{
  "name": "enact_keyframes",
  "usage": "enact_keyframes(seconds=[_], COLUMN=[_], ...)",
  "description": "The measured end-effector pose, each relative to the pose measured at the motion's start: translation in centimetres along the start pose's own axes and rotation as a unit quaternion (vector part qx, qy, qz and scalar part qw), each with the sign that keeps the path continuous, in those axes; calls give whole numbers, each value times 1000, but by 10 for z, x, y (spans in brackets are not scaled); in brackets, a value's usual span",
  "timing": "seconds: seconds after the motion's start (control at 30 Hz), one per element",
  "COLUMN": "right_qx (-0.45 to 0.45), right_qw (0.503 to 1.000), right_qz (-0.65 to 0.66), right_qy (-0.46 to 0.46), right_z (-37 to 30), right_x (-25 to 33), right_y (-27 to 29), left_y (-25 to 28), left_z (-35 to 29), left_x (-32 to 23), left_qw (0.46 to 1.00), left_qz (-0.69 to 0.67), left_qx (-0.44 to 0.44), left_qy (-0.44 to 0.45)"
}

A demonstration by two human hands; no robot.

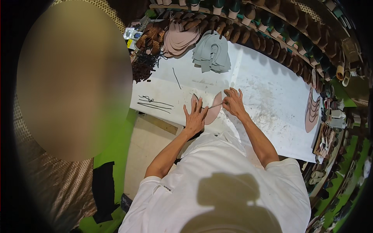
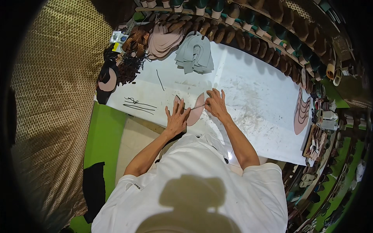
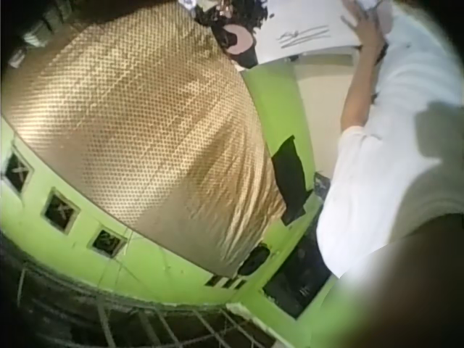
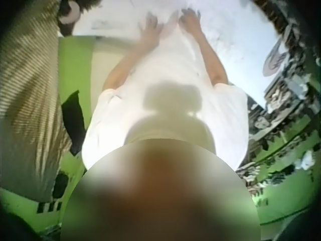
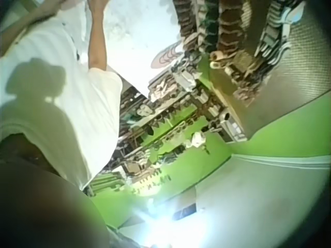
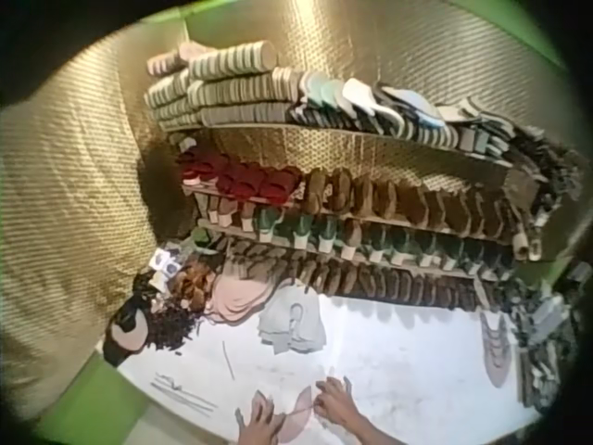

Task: Organizing and preparing various pre-cut shoe upper components on a workbench.

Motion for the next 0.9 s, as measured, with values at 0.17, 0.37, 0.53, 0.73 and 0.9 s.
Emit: enact_keyframes(seconds=[0.17,0.37,0.53,0.73,0.9], right_qx=[13,6,10,23,59], right_qw=[1000,1000,999,999,997], right_qz=[-5,-15,-29,-31,-46], right_qy=[-3,5,17,16,34], right_z=[2,12,16,19,29], right_x=[0,4,3,3,4], right_y=[0,4,5,5,6], left_y=[4,-1,3,0,-5], left_z=[0,2,8,10,12], left_x=[-2,-3,-7,-6,-5], left_qw=[1000,999,1000,999,997], left_qz=[-17,5,2,8,19], left_qx=[-3,-22,-15,-30,-49], left_qy=[-8,-29,-25,-37,-48])
Point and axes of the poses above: each hand's wrist, its own z-axis towards the middle knuckle, its own y-axis out of the back of the hand, x = y × z, the point moved 6 cm from there along z, towards the middle knuckle, and after that the axes turned 13 degrees about y, right-handed, at the moved point
